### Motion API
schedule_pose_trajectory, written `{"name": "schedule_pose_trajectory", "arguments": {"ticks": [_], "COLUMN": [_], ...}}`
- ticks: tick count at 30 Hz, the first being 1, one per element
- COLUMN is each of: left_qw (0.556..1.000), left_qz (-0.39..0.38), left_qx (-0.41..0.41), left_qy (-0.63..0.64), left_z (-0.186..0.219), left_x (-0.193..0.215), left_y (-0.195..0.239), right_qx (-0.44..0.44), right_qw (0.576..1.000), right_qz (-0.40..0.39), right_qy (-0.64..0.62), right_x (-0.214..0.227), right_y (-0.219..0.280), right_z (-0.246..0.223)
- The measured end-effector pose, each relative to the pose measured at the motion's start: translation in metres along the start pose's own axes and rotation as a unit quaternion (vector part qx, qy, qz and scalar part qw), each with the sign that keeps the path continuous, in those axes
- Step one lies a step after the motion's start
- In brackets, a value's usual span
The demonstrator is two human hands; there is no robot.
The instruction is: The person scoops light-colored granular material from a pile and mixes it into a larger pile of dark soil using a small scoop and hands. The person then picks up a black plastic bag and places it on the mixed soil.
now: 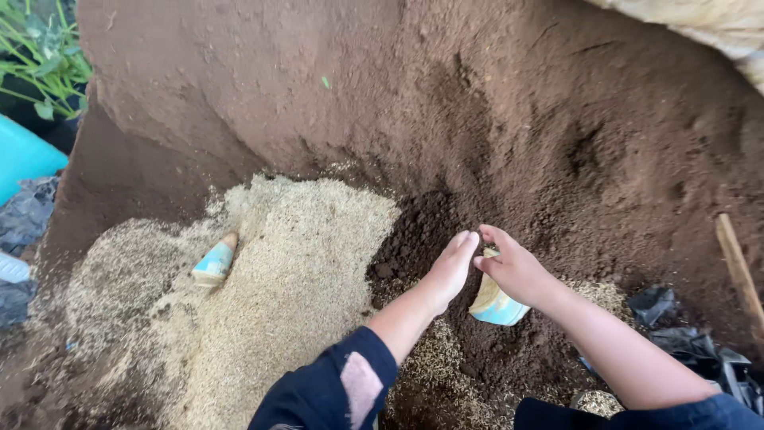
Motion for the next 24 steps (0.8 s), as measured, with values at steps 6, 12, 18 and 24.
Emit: {"name": "schedule_pose_trajectory", "arguments": {"ticks": [6,12,18,24], "left_qw": [0.997,0.989,0.965,0.926], "left_qz": [0.035,0.059,0.139,0.216], "left_qx": [0.013,0.049,0.13,0.294], "left_qy": [0.061,0.124,0.181,0.1], "left_z": [-0.051,-0.11,-0.215,-0.312], "left_x": [-0.012,0.012,0.047,0.085], "left_y": [-0.037,-0.086,-0.082,-0.051], "right_qx": [0.048,-0.016,-0.242,-0.337], "right_qw": [0.99,0.986,0.913,0.817], "right_qz": [0.037,0.021,0.074,0.052], "right_qy": [0.125,0.162,0.321,0.466], "right_x": [0.002,-0.034,-0.097,-0.1], "right_y": [-0.025,-0.064,-0.064,-0.053], "right_z": [0.021,0.09,0.181,0.197]}}
Point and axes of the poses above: each hand's wrist, its own y-axis away from the middle knuckle, its own x-axis out of the back of the hand, z = x × y, the point moved 6 cm from there along -y, towards the middle knuckle, and after that the axes turned 3 degrees about x, right-handed, at the moved point
